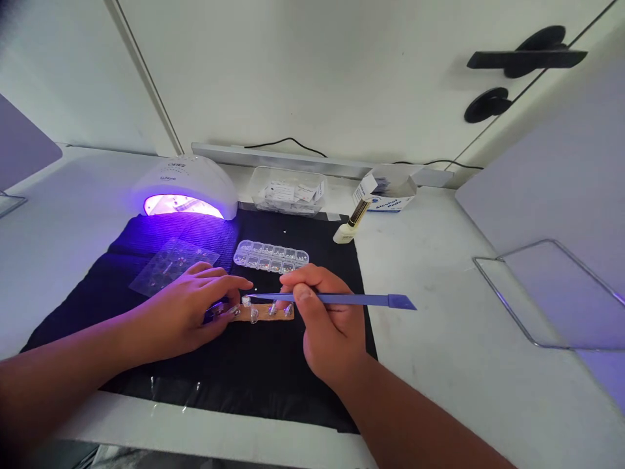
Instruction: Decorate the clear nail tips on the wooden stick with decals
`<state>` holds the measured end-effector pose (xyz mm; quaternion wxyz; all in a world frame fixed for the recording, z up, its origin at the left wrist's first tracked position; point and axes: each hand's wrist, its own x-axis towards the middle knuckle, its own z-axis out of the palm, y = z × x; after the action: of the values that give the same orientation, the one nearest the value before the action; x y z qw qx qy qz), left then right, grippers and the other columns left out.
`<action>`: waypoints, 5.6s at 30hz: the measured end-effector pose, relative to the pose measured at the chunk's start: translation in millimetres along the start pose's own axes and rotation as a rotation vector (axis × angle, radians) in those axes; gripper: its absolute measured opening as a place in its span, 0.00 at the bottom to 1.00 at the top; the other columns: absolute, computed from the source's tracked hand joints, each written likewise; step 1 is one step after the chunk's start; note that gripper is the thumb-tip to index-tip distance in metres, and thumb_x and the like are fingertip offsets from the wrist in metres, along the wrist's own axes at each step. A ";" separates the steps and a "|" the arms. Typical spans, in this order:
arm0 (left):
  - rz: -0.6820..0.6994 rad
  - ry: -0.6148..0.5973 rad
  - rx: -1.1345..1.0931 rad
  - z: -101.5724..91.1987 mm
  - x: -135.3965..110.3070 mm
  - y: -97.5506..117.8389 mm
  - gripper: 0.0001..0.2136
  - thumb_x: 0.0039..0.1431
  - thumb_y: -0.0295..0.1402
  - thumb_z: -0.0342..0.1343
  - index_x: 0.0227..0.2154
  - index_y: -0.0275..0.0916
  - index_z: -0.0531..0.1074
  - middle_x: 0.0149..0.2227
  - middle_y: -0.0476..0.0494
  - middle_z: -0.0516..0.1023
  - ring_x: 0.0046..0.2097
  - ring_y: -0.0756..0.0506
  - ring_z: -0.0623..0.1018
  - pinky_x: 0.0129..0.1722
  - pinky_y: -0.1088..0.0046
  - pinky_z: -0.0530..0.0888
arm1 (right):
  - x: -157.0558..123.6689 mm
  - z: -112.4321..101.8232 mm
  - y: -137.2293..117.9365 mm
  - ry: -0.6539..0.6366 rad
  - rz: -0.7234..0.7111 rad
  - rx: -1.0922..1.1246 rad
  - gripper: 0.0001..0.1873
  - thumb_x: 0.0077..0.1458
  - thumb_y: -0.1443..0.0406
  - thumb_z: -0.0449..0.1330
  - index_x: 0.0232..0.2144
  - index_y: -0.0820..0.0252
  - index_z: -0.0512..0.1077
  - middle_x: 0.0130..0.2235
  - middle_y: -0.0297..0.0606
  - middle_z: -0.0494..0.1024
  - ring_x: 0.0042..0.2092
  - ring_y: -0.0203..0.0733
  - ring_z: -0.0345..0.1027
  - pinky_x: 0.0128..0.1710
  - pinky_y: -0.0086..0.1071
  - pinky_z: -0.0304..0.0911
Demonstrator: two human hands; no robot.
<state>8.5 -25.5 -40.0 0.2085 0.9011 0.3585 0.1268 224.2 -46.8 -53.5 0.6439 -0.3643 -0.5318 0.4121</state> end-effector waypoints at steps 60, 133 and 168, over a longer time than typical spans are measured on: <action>-0.020 0.030 0.028 2.9 -0.6 -4.3 0.06 0.63 0.36 0.56 0.33 0.40 0.72 0.30 0.52 0.74 0.35 0.46 0.71 0.39 0.64 0.62 | -10.3 3.4 7.5 -0.245 0.012 -0.380 0.18 0.60 0.72 0.57 0.43 0.44 0.80 0.33 0.29 0.79 0.36 0.33 0.72 0.35 0.28 0.71; -0.030 0.054 0.029 1.7 -2.6 -0.6 0.06 0.62 0.36 0.57 0.32 0.39 0.70 0.31 0.51 0.75 0.34 0.46 0.73 0.40 0.64 0.64 | -14.3 4.0 5.2 -0.240 0.072 -0.303 0.18 0.62 0.71 0.56 0.44 0.43 0.79 0.31 0.31 0.79 0.37 0.38 0.71 0.36 0.34 0.70; -0.031 0.035 -0.018 1.5 -2.7 -1.1 0.06 0.64 0.35 0.54 0.34 0.40 0.74 0.30 0.52 0.75 0.34 0.47 0.73 0.39 0.64 0.62 | -13.2 7.4 6.9 -0.139 0.156 -0.168 0.16 0.61 0.70 0.58 0.40 0.45 0.82 0.34 0.33 0.75 0.34 0.35 0.73 0.32 0.31 0.76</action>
<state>6.5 -27.0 -42.1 0.2124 0.8912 0.3747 0.1424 214.7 -56.0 -63.6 0.5386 -0.4277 -0.5780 0.4391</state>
